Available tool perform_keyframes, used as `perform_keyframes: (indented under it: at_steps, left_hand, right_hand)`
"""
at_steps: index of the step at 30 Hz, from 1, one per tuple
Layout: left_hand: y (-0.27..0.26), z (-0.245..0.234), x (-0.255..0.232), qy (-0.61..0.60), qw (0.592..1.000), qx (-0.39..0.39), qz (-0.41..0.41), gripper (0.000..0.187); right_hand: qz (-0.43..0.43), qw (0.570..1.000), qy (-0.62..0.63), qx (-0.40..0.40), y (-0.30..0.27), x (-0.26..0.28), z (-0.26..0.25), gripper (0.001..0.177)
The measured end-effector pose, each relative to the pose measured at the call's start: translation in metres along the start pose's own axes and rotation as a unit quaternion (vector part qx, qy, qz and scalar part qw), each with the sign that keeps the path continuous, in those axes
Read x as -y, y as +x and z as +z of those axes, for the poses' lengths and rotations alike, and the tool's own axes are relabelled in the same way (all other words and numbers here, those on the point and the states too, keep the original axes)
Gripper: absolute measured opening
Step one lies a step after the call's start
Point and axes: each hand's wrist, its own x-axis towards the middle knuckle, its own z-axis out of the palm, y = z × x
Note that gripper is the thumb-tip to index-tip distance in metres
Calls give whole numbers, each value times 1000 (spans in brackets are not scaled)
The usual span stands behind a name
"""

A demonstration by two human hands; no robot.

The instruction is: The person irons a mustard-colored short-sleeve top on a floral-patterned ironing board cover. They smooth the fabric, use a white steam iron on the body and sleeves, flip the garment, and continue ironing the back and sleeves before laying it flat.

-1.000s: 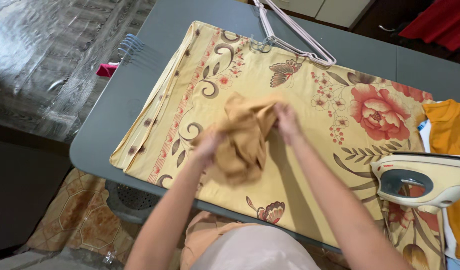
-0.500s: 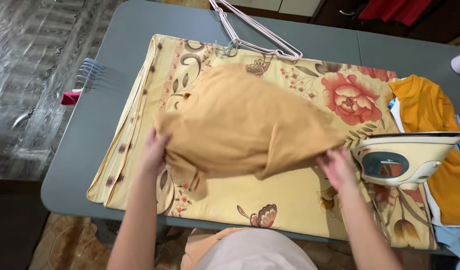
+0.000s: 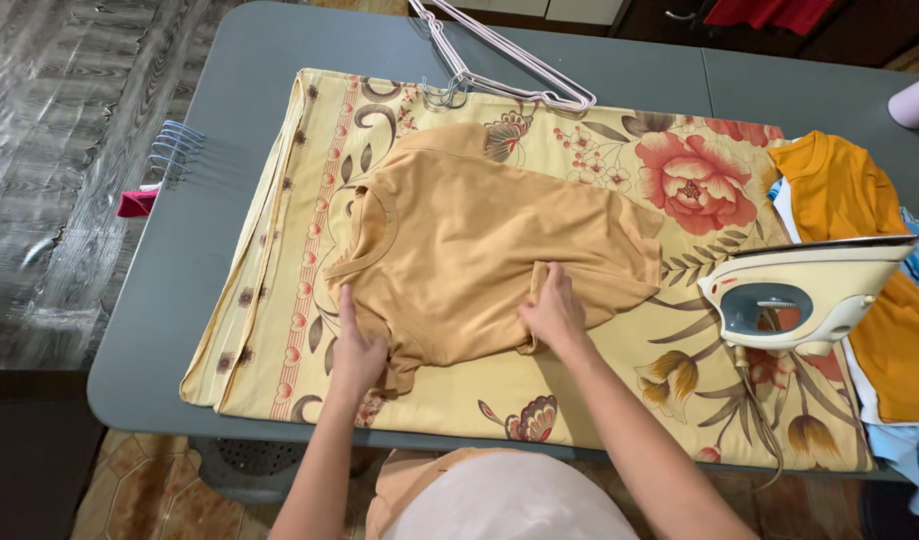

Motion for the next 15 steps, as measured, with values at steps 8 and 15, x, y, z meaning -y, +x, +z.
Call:
perform_keyframes:
  at_steps: [8,15]
  left_hand:
    - [-15,-59,12,-94,994,-12,51,79]
    - [-22,-27,42,-128,987,16,96,99]
  right_hand:
    - [64,886,407,-214,-25,-191,-12,64]
    - [297,817,494,-21,-111,-262,-8,39]
